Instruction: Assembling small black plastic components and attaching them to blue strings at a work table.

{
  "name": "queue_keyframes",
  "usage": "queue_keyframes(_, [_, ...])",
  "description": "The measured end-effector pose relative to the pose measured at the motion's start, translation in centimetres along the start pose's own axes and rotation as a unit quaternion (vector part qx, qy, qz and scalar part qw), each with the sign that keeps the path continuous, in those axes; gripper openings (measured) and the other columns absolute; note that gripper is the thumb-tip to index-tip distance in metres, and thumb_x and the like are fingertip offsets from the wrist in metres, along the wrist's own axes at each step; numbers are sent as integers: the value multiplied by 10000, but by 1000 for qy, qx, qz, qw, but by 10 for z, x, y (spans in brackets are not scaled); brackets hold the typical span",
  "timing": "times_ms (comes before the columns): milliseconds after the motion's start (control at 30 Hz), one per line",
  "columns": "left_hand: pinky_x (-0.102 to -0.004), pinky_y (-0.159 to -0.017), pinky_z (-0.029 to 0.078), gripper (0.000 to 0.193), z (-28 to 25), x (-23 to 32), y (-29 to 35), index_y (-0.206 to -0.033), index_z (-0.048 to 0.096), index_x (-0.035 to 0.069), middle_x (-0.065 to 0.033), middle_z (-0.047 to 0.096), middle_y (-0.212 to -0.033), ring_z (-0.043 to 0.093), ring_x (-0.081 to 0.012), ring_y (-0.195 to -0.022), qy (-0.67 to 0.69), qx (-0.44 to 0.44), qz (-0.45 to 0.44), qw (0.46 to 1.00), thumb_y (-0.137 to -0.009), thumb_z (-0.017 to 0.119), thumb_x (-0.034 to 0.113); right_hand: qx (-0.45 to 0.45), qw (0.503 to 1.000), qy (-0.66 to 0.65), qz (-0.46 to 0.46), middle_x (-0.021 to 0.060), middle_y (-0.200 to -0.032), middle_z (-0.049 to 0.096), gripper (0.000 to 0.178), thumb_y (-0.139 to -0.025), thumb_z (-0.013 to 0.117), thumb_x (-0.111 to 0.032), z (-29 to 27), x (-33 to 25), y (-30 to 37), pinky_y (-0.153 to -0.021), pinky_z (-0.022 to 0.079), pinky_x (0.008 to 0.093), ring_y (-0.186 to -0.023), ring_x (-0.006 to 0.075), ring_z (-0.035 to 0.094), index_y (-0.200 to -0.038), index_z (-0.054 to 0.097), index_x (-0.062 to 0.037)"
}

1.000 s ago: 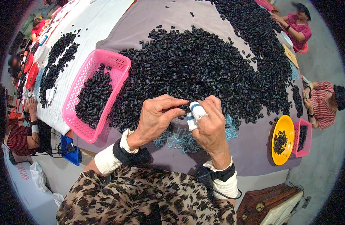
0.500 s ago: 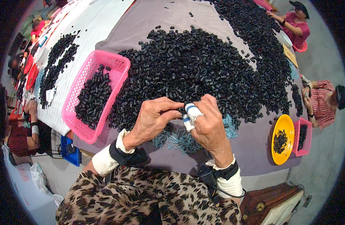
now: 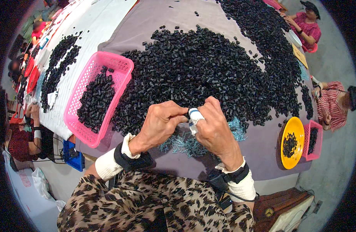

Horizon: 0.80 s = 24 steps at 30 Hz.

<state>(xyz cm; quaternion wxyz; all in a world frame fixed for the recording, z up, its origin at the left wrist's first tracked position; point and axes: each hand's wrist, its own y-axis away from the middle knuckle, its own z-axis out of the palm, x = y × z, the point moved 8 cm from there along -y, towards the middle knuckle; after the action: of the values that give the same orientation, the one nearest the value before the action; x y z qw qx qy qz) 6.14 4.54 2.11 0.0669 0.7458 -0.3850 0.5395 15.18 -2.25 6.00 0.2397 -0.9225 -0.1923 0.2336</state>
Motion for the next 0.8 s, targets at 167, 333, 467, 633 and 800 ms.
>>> queue_keyframes(167, [-308, -565, 472, 187, 0, -6, -2, -933, 698, -15, -134, 646, -749, 623, -219, -635, 27, -12, -31, 999, -755, 674, 33, 5, 998, -41, 52, 121, -686, 481, 180, -541, 614, 58, -1, 13, 3, -721, 421, 421, -672, 324, 481, -694, 525, 27])
queue_keyframes(333, [-263, -572, 479, 202, 5, -14, -1, -968, 703, -7, -107, 658, -753, 622, -140, -639, 85, -46, -123, 988, -775, 672, 42, 3, 993, -94, 67, 124, -677, 480, 192, -538, 572, 67, -2, 23, 5, -666, 401, 417, -669, 326, 471, -712, 511, 16])
queue_keyframes(467, [-252, -580, 486, 198, 6, -15, 1, -967, 704, -13, -102, 662, -759, 626, -130, -649, 97, -25, -115, 988, -776, 672, 30, 34, 993, -76, 86, 127, -670, 497, 181, -559, 569, 75, -2, 16, 3, -671, 406, 407, -663, 326, 482, -718, 513, 11])
queue_keyframes(633, [-233, -600, 494, 186, 5, -11, -1, -962, 702, -24, -91, 683, -777, 624, -115, -645, 53, 17, -65, 996, -789, 671, 34, 61, 993, -32, 95, 132, -653, 509, 175, -586, 580, 71, 1, 17, 6, -682, 416, 410, -670, 328, 511, -746, 531, 21])
queue_keyframes(800, [-229, -645, 512, 176, 22, -39, 6, -971, 685, -57, -85, 692, -818, 629, -102, -686, 240, -44, -247, 938, -816, 654, 19, -22, 992, -32, 124, 144, -741, 525, 177, -609, 621, 16, 6, 16, 8, -773, 385, 416, -753, 321, 514, -754, 519, 15])
